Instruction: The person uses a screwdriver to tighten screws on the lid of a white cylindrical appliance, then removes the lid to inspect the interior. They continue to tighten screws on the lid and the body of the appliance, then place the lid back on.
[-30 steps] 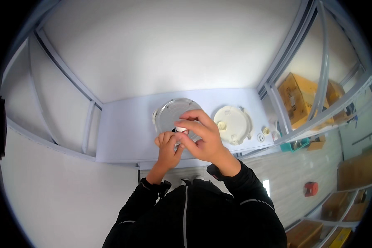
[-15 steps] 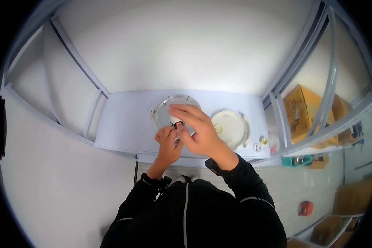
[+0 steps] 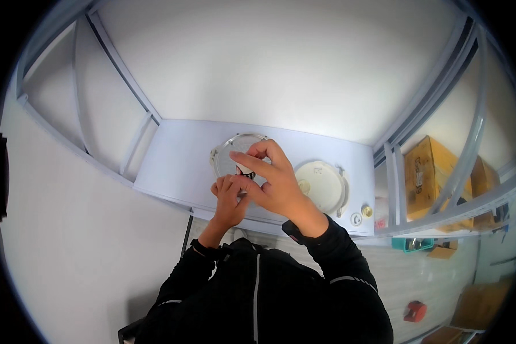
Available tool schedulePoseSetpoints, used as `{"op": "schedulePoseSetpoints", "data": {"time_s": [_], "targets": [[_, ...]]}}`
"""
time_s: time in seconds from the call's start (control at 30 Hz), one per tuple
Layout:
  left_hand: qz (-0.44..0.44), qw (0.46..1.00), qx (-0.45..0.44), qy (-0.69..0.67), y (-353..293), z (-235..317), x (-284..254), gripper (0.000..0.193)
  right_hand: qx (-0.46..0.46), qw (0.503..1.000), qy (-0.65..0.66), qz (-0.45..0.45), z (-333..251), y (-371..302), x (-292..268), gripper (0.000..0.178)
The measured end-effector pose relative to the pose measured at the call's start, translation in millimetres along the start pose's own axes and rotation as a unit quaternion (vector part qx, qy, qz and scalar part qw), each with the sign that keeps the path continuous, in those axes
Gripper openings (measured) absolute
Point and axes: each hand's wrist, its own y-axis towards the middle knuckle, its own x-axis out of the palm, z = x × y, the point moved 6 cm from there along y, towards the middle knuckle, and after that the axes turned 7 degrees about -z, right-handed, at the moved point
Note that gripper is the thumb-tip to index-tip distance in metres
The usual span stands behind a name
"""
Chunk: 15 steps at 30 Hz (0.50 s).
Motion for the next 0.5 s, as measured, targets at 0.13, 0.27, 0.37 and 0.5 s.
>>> {"op": "schedulePoseSetpoints", "data": {"time_s": [0.13,0.27,0.37,0.5], "targets": [[-0.006,1.0,-0.003,-0.009,0.0,1.1,-3.7,0.028,0.002,0.996,0.095,0.0,4.9,5.4,4.7,0.05],[0.001,1.0,0.008,-0.012,-1.1,0.0,-4.8,0.029,0.005,0.998,0.064,-0.009,0.0,10.6,3.9,0.05],[-0.006,1.0,0.006,-0.009,-2.3,2.9,-5.2,0.029,0.047,0.997,0.059,-0.029,8.8,4.8,7.7,0.049],[-0.011,1.0,0.003,-0.004,-6.5,1.0,-9.0,0.03,-0.006,0.995,0.093,-0.015,5.3,11.3,6.1,0.048]]}}
